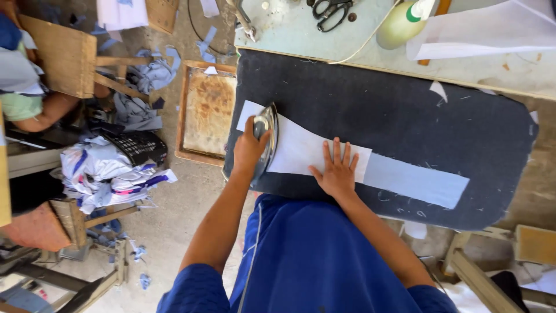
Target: The person irons a white fabric piece on a black work surface, then uses scissors to trim its edges. The person handles the fabric and tools directly, smoothing the material with an iron and cutting along the edges to shape it.
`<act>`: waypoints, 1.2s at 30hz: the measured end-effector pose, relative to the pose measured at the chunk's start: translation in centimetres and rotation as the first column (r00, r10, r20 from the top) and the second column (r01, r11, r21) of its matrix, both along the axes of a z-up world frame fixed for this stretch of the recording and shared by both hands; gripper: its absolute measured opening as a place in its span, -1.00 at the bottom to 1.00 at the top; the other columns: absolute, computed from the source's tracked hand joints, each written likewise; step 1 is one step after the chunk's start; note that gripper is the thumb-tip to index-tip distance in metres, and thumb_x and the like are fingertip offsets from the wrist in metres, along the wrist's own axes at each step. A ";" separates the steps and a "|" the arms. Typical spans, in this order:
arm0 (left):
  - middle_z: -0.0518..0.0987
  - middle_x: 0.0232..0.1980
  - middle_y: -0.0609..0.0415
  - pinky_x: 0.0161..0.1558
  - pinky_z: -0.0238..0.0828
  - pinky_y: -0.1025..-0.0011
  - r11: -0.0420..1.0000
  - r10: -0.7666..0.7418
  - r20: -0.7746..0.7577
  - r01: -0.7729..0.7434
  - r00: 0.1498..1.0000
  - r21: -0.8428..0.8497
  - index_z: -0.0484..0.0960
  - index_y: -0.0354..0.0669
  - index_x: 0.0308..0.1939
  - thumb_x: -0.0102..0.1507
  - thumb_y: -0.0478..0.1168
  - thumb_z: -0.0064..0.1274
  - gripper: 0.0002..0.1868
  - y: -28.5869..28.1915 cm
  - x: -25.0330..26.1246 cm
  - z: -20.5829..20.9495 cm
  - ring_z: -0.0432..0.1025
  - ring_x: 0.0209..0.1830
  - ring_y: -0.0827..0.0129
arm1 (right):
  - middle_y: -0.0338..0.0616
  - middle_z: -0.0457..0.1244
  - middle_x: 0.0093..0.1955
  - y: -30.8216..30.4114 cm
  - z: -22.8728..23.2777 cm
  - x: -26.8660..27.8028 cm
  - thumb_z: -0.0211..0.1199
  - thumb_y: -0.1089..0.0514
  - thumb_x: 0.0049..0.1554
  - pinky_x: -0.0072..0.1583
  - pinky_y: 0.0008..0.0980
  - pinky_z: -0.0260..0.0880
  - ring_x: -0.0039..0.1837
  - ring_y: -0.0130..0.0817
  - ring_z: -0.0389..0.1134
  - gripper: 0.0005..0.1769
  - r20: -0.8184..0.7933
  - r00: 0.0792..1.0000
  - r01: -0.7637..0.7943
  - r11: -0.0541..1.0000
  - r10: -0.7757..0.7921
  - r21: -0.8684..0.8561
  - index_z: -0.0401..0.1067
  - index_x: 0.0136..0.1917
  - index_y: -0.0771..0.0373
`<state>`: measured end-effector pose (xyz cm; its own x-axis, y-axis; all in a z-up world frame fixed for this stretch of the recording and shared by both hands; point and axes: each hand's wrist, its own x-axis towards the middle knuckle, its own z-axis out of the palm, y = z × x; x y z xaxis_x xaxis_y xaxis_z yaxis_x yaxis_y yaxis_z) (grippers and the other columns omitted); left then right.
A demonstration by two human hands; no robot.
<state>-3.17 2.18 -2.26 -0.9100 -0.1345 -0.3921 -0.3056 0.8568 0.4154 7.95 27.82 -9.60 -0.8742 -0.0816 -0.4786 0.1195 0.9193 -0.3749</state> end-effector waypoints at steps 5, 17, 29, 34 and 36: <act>0.69 0.05 -0.33 0.04 0.54 -0.24 1.000 0.001 0.001 -0.001 1.000 0.000 0.26 0.20 0.55 0.33 0.37 0.08 -0.19 -1.8 -0.5 0.1 0.60 0.02 -0.33 | -0.01 -0.58 0.84 0.2 -0.5 0.0 -0.18 -0.61 0.28 0.58 0.47 -0.70 0.76 0.29 -0.62 0.08 0.006 1.000 0.023 1.000 -0.023 -0.001 -0.35 0.80 -0.05; 0.69 -0.01 -0.24 0.15 0.51 -0.19 0.996 0.054 -0.009 -0.055 0.998 -0.077 0.29 0.32 0.46 0.27 0.47 0.11 -0.20 -6.5 -9.8 -4.4 0.60 0.09 -0.23 | -0.09 -0.53 0.85 -0.1 -0.9 0.5 -0.13 -0.59 0.28 0.59 0.42 -0.68 0.77 0.25 -0.55 0.06 -0.120 0.991 0.050 0.999 -0.052 -0.014 -0.31 0.80 -0.09; 0.67 0.00 -0.24 0.13 0.51 -0.15 0.986 0.001 0.113 0.018 0.994 -0.167 0.34 0.10 0.18 0.17 0.43 0.08 -0.27 -5.9 -13.2 -4.2 0.59 0.12 -0.22 | -0.10 -0.41 0.86 1.5 -3.8 -0.7 -0.13 -0.50 0.31 0.63 0.28 -0.55 0.80 0.06 -0.41 -0.02 -0.372 0.925 0.097 0.994 -0.072 0.049 -0.17 0.79 -0.01; 0.67 0.01 -0.26 0.16 0.50 -0.14 0.986 0.025 0.128 -0.004 0.992 -0.167 0.38 0.05 0.23 0.21 0.39 0.04 -0.30 -5.7 -13.8 -1.7 0.58 0.15 -0.21 | -0.06 -0.30 0.85 1.2 -5.3 -0.7 -0.12 -0.56 0.26 0.62 0.33 -0.43 0.79 0.09 -0.28 0.02 -0.422 0.905 0.112 0.988 -0.055 0.110 -0.06 0.76 0.03; 0.68 0.01 -0.28 0.15 0.50 -0.16 0.983 0.027 0.115 -0.006 0.993 -0.181 0.40 0.04 0.22 0.22 0.39 0.01 -0.31 -5.4 -14.2 -0.7 0.58 0.15 -0.25 | -0.06 -0.25 0.84 1.4 -5.6 -0.6 -0.13 -0.57 0.26 0.61 0.31 -0.41 0.78 0.10 -0.23 0.01 -0.449 0.892 0.120 0.985 -0.053 0.122 -0.03 0.75 0.02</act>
<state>-17.36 -3.26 -2.98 -0.8566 -0.2272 -0.4633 -0.3574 0.9088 0.2153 7.37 29.19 -15.23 -0.9982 0.0437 -0.0415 0.0534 0.9603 -0.2738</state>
